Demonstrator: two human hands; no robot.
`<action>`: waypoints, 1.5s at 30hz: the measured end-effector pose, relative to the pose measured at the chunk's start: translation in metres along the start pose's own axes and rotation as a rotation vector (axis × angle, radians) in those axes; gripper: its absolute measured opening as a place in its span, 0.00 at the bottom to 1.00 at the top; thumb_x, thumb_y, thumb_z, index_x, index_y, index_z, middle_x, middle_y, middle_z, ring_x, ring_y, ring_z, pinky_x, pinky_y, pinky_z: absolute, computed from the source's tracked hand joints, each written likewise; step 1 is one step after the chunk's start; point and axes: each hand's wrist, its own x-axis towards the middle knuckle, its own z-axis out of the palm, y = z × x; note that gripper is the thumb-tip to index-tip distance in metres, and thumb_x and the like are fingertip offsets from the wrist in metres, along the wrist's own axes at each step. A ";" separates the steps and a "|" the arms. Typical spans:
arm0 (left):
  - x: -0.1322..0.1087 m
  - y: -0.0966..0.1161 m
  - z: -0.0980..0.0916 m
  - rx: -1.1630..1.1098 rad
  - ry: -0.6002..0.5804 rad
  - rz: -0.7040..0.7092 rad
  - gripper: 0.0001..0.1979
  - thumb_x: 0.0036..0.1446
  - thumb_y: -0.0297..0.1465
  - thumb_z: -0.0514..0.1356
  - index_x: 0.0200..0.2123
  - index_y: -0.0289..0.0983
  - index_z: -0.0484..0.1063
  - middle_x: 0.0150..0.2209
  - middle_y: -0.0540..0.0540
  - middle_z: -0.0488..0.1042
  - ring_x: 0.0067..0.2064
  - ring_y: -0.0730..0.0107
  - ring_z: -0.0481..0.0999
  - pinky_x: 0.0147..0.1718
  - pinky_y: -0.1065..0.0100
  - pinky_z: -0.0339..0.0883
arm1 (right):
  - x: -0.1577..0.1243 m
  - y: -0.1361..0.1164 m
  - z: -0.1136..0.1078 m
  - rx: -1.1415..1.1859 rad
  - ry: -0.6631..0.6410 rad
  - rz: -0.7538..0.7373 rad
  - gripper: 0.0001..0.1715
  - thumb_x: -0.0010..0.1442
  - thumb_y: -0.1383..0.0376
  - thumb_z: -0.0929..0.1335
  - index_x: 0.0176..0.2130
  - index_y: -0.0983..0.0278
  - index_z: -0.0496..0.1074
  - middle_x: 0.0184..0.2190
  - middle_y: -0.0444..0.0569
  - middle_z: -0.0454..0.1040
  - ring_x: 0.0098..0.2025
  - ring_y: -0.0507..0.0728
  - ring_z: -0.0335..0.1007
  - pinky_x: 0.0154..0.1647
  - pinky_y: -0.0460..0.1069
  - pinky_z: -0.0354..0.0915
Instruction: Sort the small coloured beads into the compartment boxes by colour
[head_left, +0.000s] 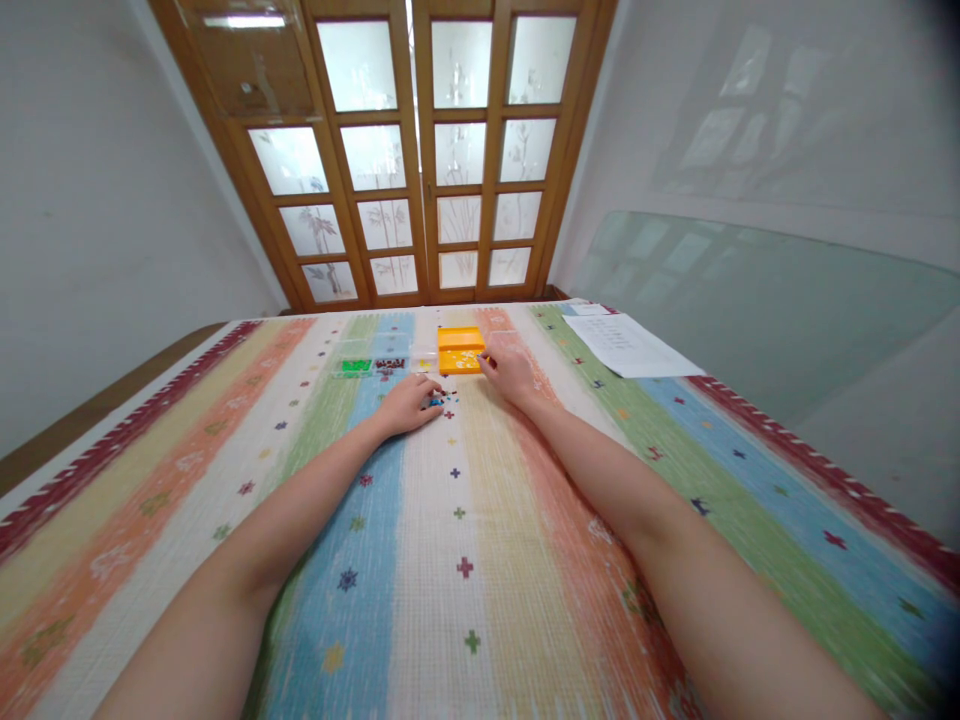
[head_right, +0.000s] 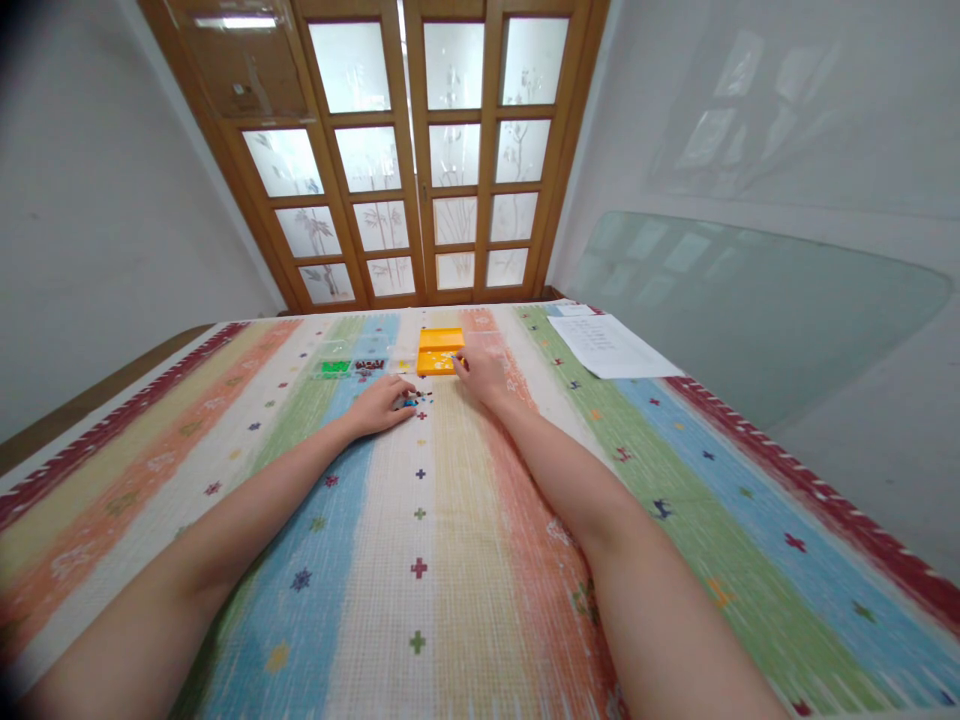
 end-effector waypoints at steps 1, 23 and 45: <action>-0.001 -0.001 0.001 0.013 -0.006 0.005 0.16 0.65 0.39 0.66 0.53 0.40 0.77 0.51 0.40 0.78 0.53 0.52 0.76 0.54 0.54 0.69 | 0.002 0.006 -0.003 -0.003 0.029 0.049 0.13 0.71 0.61 0.66 0.42 0.63 0.80 0.40 0.52 0.82 0.39 0.58 0.73 0.40 0.49 0.59; -0.004 -0.036 0.000 0.109 0.039 -0.136 0.09 0.68 0.34 0.61 0.44 0.40 0.81 0.44 0.41 0.77 0.50 0.55 0.76 0.52 0.57 0.69 | 0.009 0.051 -0.014 -0.158 0.061 0.470 0.21 0.71 0.56 0.64 0.43 0.62 0.83 0.41 0.56 0.84 0.38 0.60 0.74 0.33 0.50 0.54; 0.001 0.004 -0.003 -0.056 -0.043 0.146 0.10 0.70 0.35 0.60 0.46 0.44 0.83 0.52 0.41 0.77 0.56 0.55 0.74 0.60 0.52 0.67 | 0.006 0.025 -0.003 -0.070 -0.003 0.153 0.20 0.73 0.60 0.63 0.41 0.63 0.82 0.40 0.52 0.83 0.38 0.57 0.72 0.37 0.48 0.56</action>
